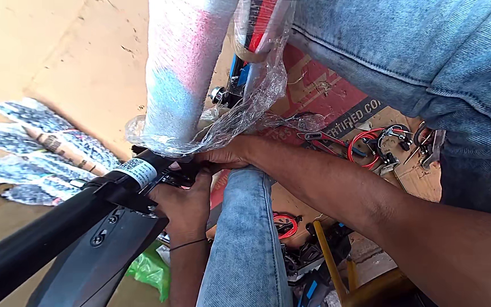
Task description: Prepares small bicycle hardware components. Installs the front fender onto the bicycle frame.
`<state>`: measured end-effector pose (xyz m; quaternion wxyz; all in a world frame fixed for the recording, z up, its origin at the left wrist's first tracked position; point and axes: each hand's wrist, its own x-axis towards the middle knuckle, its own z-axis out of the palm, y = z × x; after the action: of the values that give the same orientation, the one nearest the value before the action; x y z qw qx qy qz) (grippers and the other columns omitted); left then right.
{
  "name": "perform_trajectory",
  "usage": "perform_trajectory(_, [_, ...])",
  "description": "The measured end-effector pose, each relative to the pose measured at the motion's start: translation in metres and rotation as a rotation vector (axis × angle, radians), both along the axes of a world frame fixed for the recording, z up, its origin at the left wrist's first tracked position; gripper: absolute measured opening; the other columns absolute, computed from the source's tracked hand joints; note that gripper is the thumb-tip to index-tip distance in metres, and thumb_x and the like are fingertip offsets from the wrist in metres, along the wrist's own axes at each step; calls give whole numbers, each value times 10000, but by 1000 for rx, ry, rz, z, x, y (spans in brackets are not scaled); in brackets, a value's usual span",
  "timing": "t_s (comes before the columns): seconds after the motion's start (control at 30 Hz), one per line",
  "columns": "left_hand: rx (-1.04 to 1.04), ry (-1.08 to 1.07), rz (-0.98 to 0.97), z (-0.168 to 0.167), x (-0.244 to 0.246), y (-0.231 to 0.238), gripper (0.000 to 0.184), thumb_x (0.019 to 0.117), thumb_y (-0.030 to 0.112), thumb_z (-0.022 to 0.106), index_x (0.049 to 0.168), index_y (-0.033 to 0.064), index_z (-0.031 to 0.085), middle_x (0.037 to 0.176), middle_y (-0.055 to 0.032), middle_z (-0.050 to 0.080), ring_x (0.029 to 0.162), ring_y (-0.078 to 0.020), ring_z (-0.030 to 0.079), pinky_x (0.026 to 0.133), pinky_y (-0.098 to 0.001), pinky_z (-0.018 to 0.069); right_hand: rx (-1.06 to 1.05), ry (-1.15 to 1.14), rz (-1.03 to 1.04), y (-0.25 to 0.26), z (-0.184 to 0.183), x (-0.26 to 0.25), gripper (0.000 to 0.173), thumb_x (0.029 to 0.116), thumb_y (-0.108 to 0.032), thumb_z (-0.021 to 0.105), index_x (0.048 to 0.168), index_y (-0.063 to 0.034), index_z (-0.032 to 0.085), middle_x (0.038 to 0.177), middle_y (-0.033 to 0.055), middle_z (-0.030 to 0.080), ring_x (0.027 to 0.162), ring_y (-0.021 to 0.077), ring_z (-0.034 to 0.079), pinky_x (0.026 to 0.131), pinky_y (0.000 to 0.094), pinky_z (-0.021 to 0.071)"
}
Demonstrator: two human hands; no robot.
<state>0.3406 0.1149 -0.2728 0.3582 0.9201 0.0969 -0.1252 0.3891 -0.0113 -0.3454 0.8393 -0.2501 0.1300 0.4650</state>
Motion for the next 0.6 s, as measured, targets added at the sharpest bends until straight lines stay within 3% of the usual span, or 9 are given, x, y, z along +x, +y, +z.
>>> perform_trajectory(0.1, [-36,-1,-8,-1,1,2,648,771,101,790,1324,-14,472,1137,-41,627,1042,-37,634,945,-238,534,-3,-18,-3,1,-2,-1,42,1012,1,560,992,-30,579,783,50,563,667,121,586,617,281,557])
perform_trajectory(0.2, [-84,-9,2,-5,0,6,690,767,97,798,1358,-12,458,1200,-67,628,1124,-98,631,1007,-302,529,-8,-45,-15,2,-4,-2,41,1009,0,568,997,-31,592,792,47,581,677,112,606,621,271,569])
perform_trajectory(0.37, [-81,-15,-4,-6,-1,9,730,779,100,797,1399,-32,435,1264,-100,622,1180,-121,621,1046,-327,515,43,0,9,6,-11,0,60,1048,-63,546,1093,-44,579,867,53,580,737,124,607,655,303,578])
perform_trajectory(0.47, [-61,-25,-14,-7,-1,9,718,767,103,793,1382,-35,448,1240,-104,628,1162,-121,626,1030,-329,518,59,50,70,5,-11,4,88,1060,-103,549,1116,-41,578,886,59,572,744,125,600,667,298,576])
perform_trajectory(0.6, [30,-14,6,-5,0,0,676,780,74,797,1357,-53,467,1196,-126,637,1103,-122,643,999,-324,528,27,10,-14,4,-6,0,57,1052,-69,544,1084,-53,588,866,44,581,740,113,598,654,285,559])
